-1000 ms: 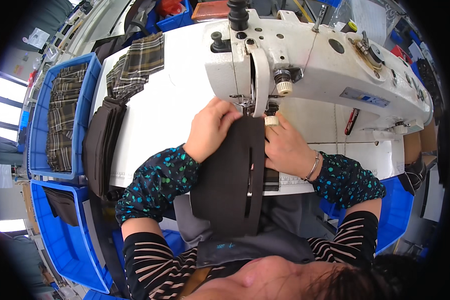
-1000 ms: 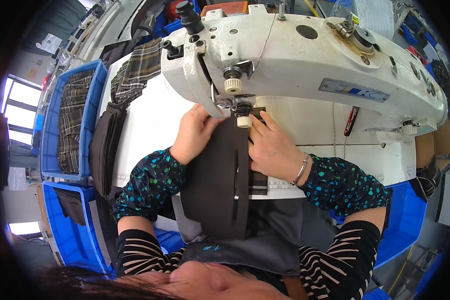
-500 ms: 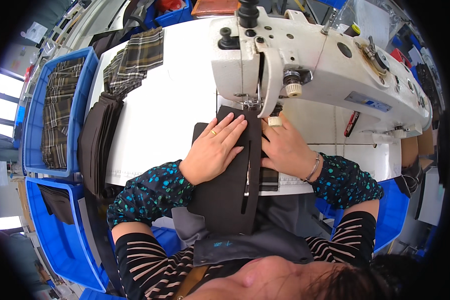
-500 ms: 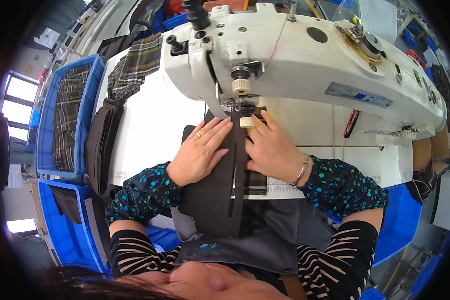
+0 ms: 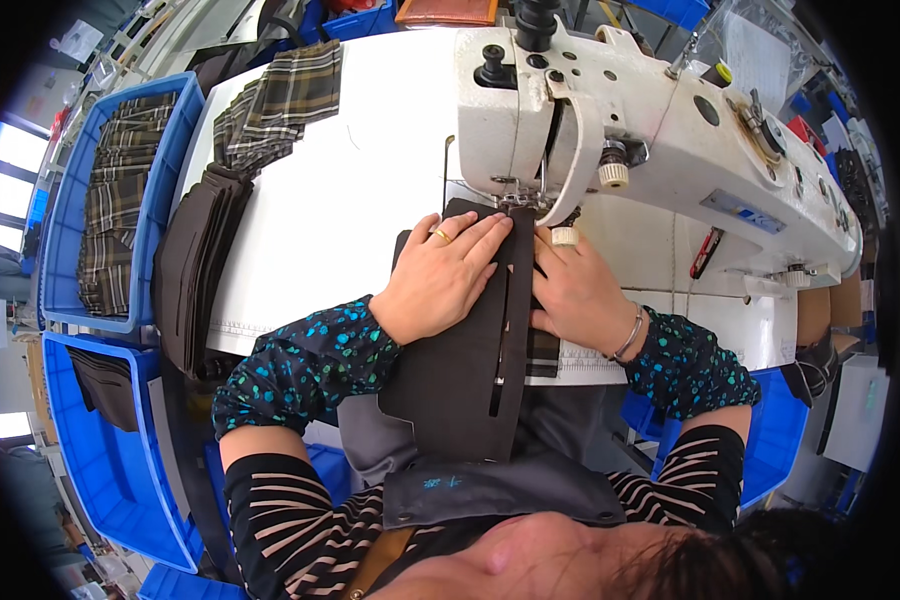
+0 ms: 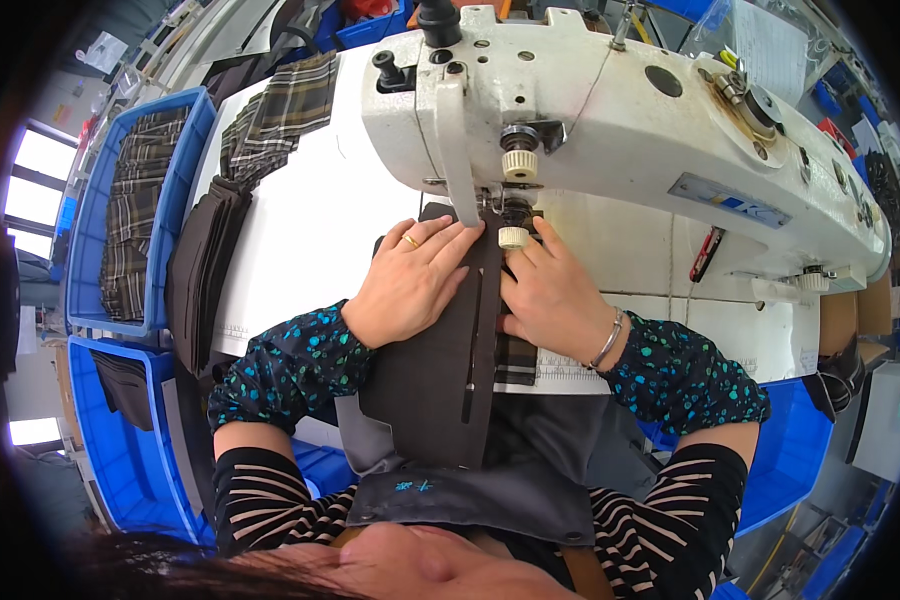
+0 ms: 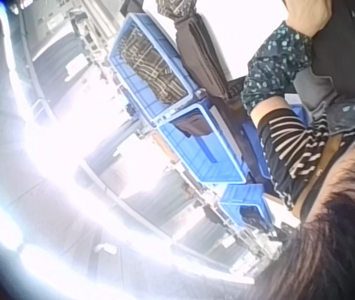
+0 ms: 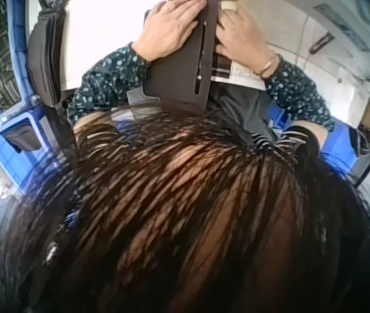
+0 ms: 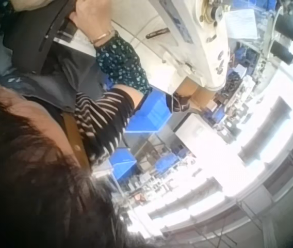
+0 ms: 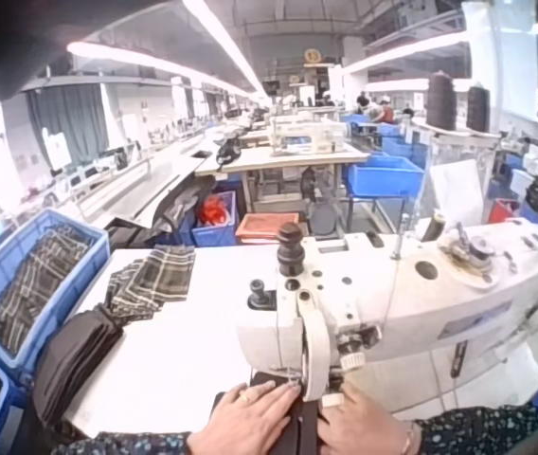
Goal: The person sews zippers onto plaid and solid dark fabric pieces using an industrial sewing machine. They align the zipper tape with the fabric edges, guide the material under the presser foot, and stitch along the zipper line. The person handles multiple fabric pieces sequentially, adjusting the material and operating the machine controls throughout the process.
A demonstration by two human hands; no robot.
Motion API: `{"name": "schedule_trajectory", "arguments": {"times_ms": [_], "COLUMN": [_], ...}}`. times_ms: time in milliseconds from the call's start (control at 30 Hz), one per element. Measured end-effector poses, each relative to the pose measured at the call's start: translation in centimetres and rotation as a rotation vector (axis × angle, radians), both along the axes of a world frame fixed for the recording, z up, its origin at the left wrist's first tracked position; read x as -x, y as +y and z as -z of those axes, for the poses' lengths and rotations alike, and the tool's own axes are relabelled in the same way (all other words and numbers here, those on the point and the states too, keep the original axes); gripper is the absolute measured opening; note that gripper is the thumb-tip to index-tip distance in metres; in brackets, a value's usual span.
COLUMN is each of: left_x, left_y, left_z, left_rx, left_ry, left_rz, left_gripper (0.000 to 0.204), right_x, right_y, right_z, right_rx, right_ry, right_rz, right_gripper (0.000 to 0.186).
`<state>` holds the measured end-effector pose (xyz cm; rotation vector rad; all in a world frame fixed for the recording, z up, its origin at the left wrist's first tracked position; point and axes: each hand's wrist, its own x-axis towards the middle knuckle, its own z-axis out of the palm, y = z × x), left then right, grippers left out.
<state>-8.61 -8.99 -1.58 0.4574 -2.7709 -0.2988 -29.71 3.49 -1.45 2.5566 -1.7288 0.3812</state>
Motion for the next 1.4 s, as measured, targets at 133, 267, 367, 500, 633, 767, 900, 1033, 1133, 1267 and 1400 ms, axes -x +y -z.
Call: {"name": "schedule_trajectory", "arguments": {"times_ms": [133,267,367,500,633,767,900,1033,1133,1267,1400], "left_x": [0.2,0.5,1.0,1.8,2.1,1.0,-0.3,-0.3,-0.3,-0.3,-0.4], "left_y": [-0.2,-1.2,-2.5,-4.4,-4.8,-3.3,-1.1,-1.0,-1.0,-1.0,-1.0], "left_z": [0.2,0.8,0.8,0.8,1.0,0.2,0.8,1.1,1.1,0.9,0.8], "left_rx": [0.003,0.005,0.01,0.004,0.046,0.039,-0.061,-0.064,-0.055,-0.017,0.008], "left_ry": [0.036,0.05,0.047,0.005,0.02,0.102,0.123,0.084,0.071,0.051,0.028], "left_rz": [-0.028,-0.054,-0.052,-0.084,-0.095,-0.06,0.0,0.029,0.031,0.03,0.02], "left_gripper": [0.053,0.045,0.044,0.036,0.034,0.035,0.044,0.049,0.049,0.049,0.048], "right_x": [0.1,-0.1,-0.1,-0.2,-0.1,-0.1,-0.2,-0.2,-0.1,-0.2,-0.2], "right_y": [0.1,0.1,0.0,-0.1,-0.2,-0.1,-0.2,-0.2,-0.2,-0.3,-0.3], "right_z": [-0.1,-0.5,-0.4,-0.6,-0.6,-0.8,-0.5,-0.8,-0.9,-0.9,-1.0], "right_rx": [-0.023,-0.008,0.011,-0.024,-0.014,-0.033,-0.036,-0.008,-0.012,-0.013,-0.007], "right_ry": [0.012,-0.023,-0.027,-0.025,-0.032,-0.019,-0.023,-0.003,0.005,0.007,0.011], "right_rz": [-0.002,-0.002,-0.004,-0.007,-0.001,0.001,0.0,0.002,-0.001,-0.001,0.007], "right_gripper": [0.055,0.064,0.067,0.069,0.07,0.072,0.073,0.073,0.073,0.073,0.074]}}
